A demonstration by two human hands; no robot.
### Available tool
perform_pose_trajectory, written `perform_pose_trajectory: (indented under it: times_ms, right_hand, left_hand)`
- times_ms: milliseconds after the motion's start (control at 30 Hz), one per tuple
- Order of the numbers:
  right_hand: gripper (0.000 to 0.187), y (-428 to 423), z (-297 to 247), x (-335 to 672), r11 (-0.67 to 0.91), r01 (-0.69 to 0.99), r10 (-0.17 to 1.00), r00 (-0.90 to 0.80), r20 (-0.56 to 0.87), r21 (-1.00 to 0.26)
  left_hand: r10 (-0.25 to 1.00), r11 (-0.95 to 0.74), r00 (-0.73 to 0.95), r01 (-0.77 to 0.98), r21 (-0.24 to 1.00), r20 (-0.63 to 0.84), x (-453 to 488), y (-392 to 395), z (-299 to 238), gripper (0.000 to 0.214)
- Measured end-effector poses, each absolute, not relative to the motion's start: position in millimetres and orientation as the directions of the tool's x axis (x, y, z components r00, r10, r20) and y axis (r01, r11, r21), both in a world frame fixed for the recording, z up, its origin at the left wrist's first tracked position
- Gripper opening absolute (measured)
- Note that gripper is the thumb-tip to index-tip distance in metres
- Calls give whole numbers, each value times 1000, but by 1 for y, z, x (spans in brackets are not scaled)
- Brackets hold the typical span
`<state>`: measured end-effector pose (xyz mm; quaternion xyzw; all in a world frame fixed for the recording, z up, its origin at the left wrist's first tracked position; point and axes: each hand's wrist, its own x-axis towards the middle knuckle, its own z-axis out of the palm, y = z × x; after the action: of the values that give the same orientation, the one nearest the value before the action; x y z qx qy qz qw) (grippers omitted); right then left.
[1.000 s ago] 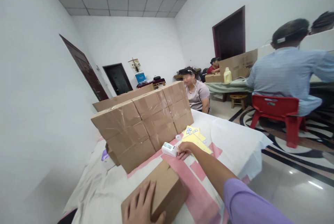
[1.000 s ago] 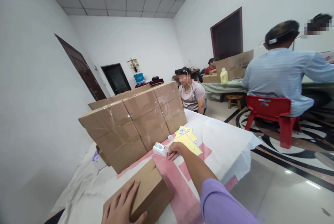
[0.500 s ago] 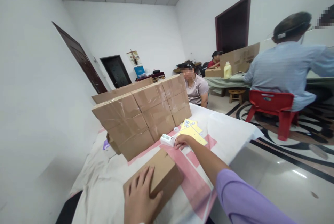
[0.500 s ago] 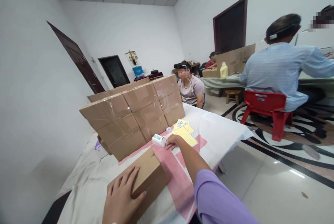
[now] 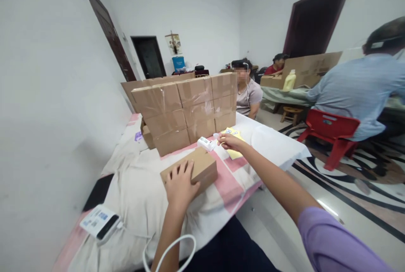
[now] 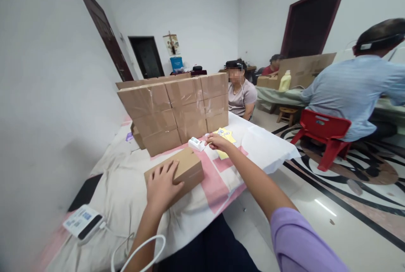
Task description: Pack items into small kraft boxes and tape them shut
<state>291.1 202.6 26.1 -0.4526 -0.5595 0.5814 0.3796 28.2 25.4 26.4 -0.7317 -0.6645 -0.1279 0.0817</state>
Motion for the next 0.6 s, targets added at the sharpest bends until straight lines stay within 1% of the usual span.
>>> perform_pose_trajectory:
  times_ms: [167, 233, 267, 367, 400, 433, 500, 533, 600]
  right_hand:
    - [20, 168, 71, 274, -46, 78, 893, -443, -76, -996]
    - [27, 152, 84, 264, -11, 94, 863, -503, -57, -996]
    - [38, 144, 88, 259, 4, 110, 846, -531, -55, -994]
    - [81, 127, 96, 243, 22, 188, 815, -572, -91, -982]
    - [90, 123, 96, 237, 24, 212, 820, -563, -102, -977]
    - [94, 121, 96, 232, 22, 230, 833, -542, -110, -973]
    - [90, 119, 95, 221, 2, 268, 865, -483, -133, -963]
    - [84, 118, 94, 215, -20, 299, 877, -452, -160, -954]
    - [64, 119, 91, 205, -79, 387, 891, -386, -239, -919]
  left_hand:
    - [942, -72, 43, 995, 75, 334, 41, 19, 25, 65]
    - [937, -64, 31, 994, 84, 347, 44, 16, 24, 64]
    - [935, -61, 26, 994, 89, 353, 45, 15, 23, 64]
    - [931, -63, 22, 993, 99, 365, 45, 12, 21, 62]
    - [930, -65, 23, 993, 102, 366, 45, 12, 21, 62]
    - [930, -67, 24, 992, 104, 366, 45, 11, 22, 61]
    - [932, -67, 24, 992, 108, 363, 44, 12, 23, 61]
    - [933, -66, 22, 992, 110, 360, 44, 12, 24, 61]
    - [935, -59, 15, 991, 116, 353, 44, 13, 25, 62]
